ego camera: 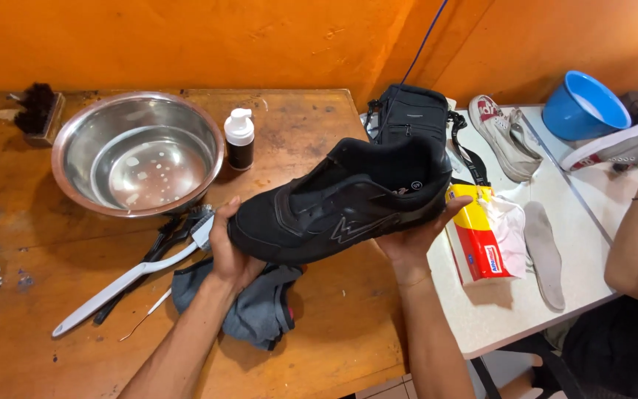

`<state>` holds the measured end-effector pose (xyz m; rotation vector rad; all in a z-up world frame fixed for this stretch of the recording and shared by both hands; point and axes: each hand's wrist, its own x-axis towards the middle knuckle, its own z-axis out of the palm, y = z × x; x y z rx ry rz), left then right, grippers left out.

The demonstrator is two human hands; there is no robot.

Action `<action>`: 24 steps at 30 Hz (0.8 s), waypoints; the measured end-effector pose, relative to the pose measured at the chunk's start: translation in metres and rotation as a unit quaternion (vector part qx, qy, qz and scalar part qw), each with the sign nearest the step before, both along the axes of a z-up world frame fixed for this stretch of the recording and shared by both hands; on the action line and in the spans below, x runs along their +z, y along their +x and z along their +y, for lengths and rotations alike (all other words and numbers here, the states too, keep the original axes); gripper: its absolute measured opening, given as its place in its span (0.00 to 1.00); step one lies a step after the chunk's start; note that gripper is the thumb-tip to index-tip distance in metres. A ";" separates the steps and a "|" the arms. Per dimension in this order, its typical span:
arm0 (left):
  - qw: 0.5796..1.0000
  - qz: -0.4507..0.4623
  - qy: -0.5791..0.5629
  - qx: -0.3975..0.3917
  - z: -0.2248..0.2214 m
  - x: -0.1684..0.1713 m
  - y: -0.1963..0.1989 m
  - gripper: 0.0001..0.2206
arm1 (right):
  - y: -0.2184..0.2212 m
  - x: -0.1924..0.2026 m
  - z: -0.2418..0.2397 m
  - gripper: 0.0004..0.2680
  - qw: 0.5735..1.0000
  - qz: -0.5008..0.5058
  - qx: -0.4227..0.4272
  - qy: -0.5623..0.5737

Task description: Cleaning and polishing the exterior of a black sneaker using a cloth and shoe polish.

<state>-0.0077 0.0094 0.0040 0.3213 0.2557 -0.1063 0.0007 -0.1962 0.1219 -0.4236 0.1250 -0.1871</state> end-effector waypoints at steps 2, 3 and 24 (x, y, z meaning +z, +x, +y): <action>1.000 -0.021 0.013 -0.012 0.002 -0.005 0.006 0.19 | 0.014 -0.024 -0.017 0.41 1.000 -0.025 0.002 0.013; 0.998 -0.045 0.026 -0.025 0.001 -0.007 0.009 0.20 | 0.021 -0.035 -0.027 0.42 0.998 -0.053 0.003 0.026; 0.981 -0.096 0.166 -0.037 0.000 -0.017 0.016 0.25 | 0.026 -0.046 -0.042 0.41 0.963 -0.140 0.219 0.071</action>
